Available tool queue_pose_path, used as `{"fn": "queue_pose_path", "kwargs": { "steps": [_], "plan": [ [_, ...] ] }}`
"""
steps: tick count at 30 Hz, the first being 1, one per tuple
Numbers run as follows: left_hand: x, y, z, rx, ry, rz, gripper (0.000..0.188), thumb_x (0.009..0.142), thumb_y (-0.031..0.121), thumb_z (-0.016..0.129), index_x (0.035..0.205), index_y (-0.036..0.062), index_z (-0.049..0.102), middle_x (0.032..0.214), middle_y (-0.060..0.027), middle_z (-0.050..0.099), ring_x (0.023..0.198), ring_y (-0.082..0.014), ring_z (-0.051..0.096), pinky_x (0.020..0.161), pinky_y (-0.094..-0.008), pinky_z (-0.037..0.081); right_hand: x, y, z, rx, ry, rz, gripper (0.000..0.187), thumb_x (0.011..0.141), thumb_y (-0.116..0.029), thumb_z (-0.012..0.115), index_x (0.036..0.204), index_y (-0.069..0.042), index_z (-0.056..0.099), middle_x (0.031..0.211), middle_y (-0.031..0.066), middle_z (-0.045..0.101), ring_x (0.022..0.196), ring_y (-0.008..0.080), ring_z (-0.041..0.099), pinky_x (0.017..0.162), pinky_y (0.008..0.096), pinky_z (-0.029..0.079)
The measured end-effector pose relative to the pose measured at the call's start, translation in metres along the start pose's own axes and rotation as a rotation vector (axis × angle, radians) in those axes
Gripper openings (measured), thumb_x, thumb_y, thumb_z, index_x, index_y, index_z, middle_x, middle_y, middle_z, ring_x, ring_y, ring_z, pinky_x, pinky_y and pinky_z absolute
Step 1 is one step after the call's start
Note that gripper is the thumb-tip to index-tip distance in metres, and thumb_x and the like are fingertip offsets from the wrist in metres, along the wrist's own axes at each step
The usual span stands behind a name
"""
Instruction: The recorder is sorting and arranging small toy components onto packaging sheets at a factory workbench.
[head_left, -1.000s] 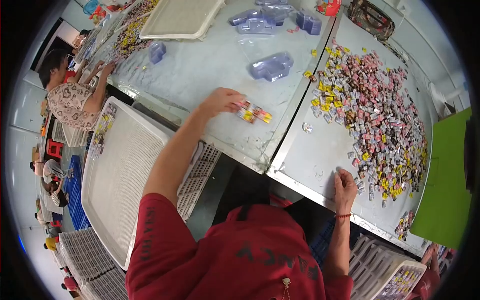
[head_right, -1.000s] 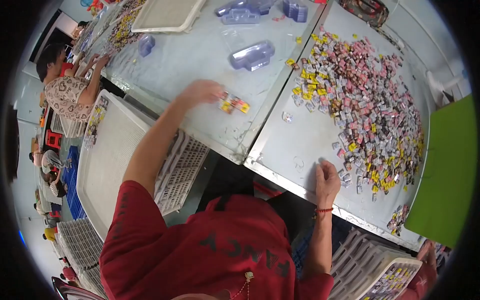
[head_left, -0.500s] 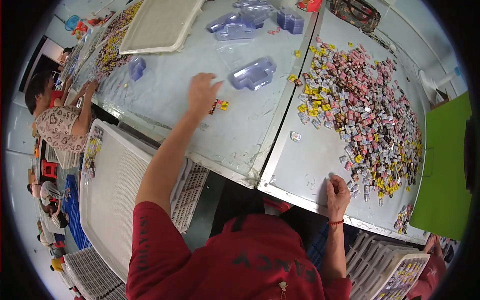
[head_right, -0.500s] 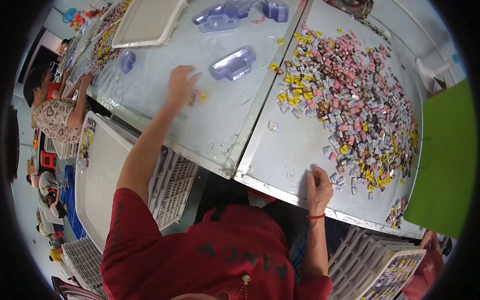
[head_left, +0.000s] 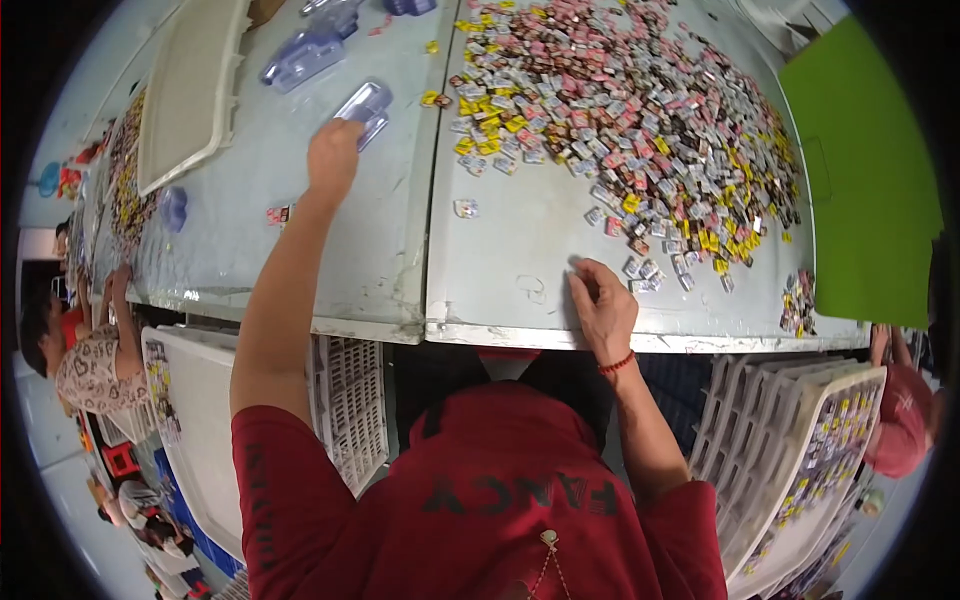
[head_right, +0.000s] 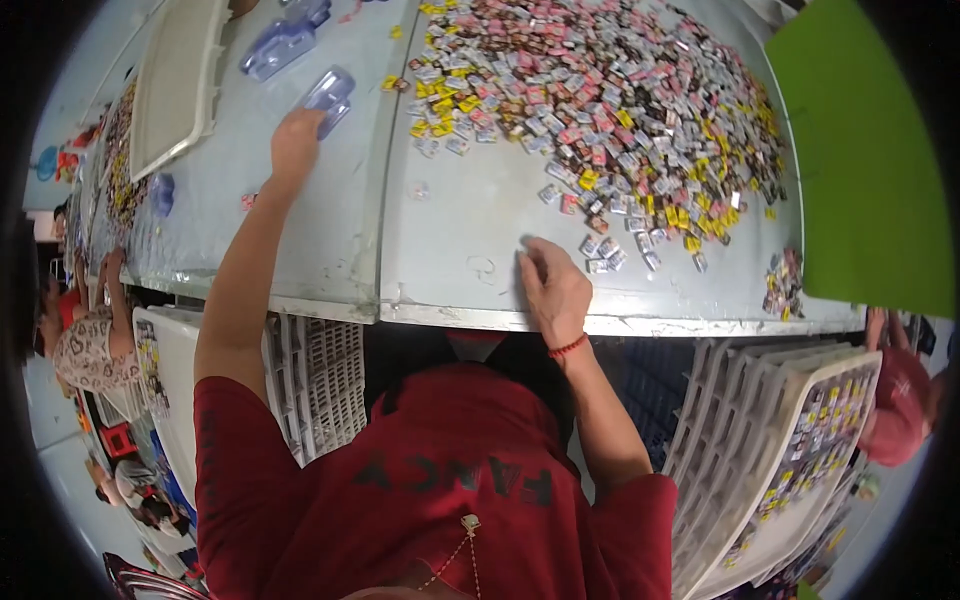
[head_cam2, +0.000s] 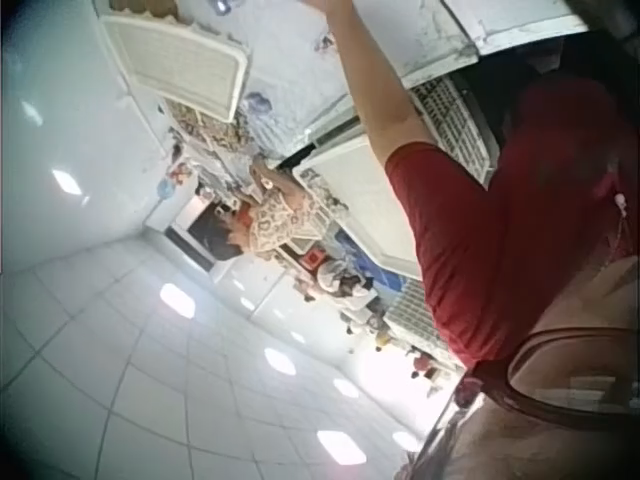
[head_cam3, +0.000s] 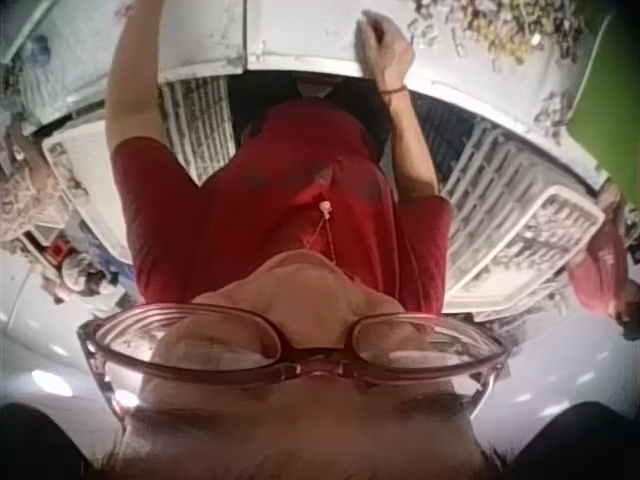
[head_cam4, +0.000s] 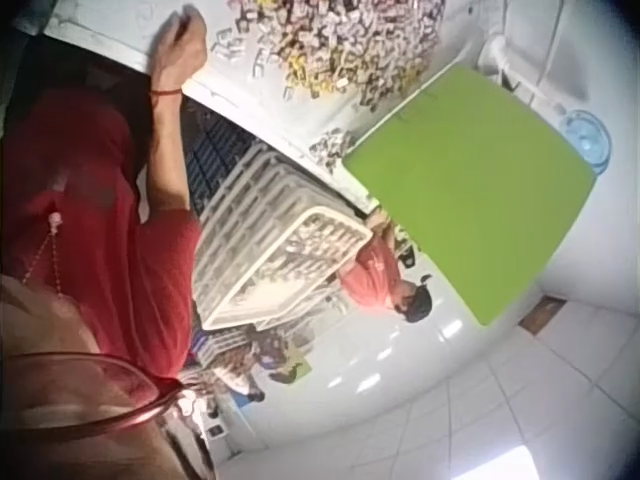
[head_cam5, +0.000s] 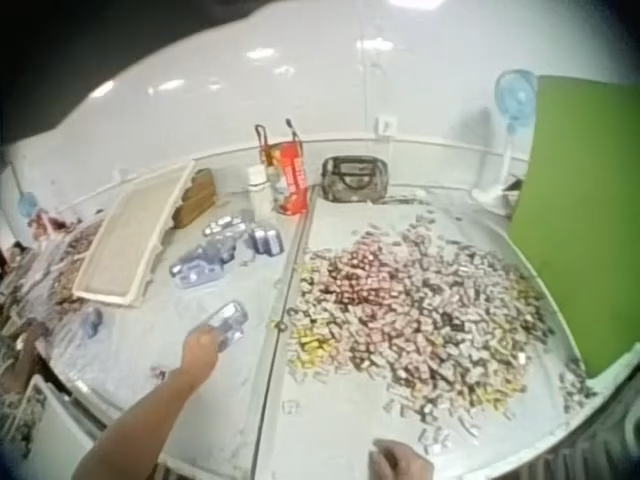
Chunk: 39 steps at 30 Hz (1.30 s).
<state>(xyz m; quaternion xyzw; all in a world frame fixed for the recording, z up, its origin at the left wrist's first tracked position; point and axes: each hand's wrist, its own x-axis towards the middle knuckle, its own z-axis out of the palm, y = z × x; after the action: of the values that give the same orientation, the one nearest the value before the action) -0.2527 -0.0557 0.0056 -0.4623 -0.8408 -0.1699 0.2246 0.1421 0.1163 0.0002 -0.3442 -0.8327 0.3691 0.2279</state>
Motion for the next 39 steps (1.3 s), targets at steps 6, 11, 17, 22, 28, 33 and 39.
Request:
{"fn": "queue_pose_path", "kwargs": {
  "steps": [6,11,17,22,28,33,39],
  "plan": [
    [0.011,0.0,-0.001,-0.115,-0.108,-0.328,0.02,0.084,0.023,0.063,0.084,0.0036,0.069,0.085,-0.0182,0.066,0.081,-0.0341,0.062,0.073,-0.0405,0.048,-0.003,-0.007,-0.003,0.022,0.036,-0.058,0.02,0.083,-0.013,0.07,0.101,-0.006,0.067,0.081,0.01,0.068,0.067,0.0207,0.066,0.062,0.0288,0.052],
    [0.022,-0.011,-0.011,-0.434,-0.209,-0.643,0.038,0.082,0.037,0.068,0.086,-0.0005,0.07,0.079,-0.0095,0.067,0.074,-0.0187,0.06,0.07,-0.0313,0.045,-0.008,-0.007,-0.005,0.008,0.053,-0.14,0.017,0.083,-0.009,0.068,0.099,-0.004,0.065,0.081,0.0104,0.066,0.067,0.0243,0.065,0.061,0.0309,0.051],
    [0.016,0.005,-0.025,-0.484,0.119,-0.672,0.037,0.086,0.035,0.067,0.085,-0.0015,0.069,0.079,-0.0054,0.066,0.074,-0.0125,0.057,0.069,-0.0268,0.044,-0.013,-0.001,-0.024,0.044,0.144,-0.258,0.022,0.081,-0.003,0.068,0.102,-0.001,0.062,0.091,0.0148,0.062,0.083,0.0291,0.063,0.073,0.0348,0.051],
    [-0.029,0.13,-0.053,-0.526,0.042,0.18,0.011,0.087,0.014,0.062,0.093,0.0055,0.066,0.097,-0.0091,0.067,0.089,-0.0253,0.063,0.08,-0.0319,0.049,0.0,0.032,-0.052,-0.309,0.252,-0.281,0.036,0.079,-0.005,0.069,0.114,-0.002,0.058,0.119,0.0167,0.054,0.113,0.0351,0.05,0.094,0.0428,0.041],
    [-0.088,0.237,-0.053,-0.568,-0.197,0.426,0.017,0.074,0.015,0.073,0.087,0.0065,0.066,0.088,-0.0089,0.062,0.088,-0.0279,0.06,0.077,-0.0375,0.048,0.017,0.031,-0.038,-0.531,0.168,-0.284,0.044,0.086,-0.021,0.065,0.125,-0.003,0.052,0.128,0.0165,0.051,0.121,0.0346,0.045,0.103,0.0467,0.033],
    [-0.056,0.243,-0.036,-0.668,-0.201,0.331,0.024,0.072,0.012,0.074,0.092,0.0044,0.065,0.094,-0.01,0.063,0.092,-0.0274,0.059,0.078,-0.0369,0.049,0.025,0.029,-0.038,-0.487,0.176,-0.344,0.034,0.088,-0.017,0.061,0.119,-0.003,0.058,0.119,0.014,0.058,0.114,0.0317,0.05,0.098,0.0451,0.036],
    [0.0,0.261,0.029,-0.712,-0.271,0.383,0.028,0.075,0.01,0.071,0.101,0.003,0.064,0.107,-0.0105,0.063,0.101,-0.0293,0.057,0.087,-0.0374,0.047,0.05,0.017,-0.038,-0.478,0.228,-0.342,0.026,0.085,-0.012,0.063,0.11,-0.005,0.063,0.111,0.0114,0.062,0.102,0.0298,0.055,0.09,0.0415,0.04]
  ]
}}
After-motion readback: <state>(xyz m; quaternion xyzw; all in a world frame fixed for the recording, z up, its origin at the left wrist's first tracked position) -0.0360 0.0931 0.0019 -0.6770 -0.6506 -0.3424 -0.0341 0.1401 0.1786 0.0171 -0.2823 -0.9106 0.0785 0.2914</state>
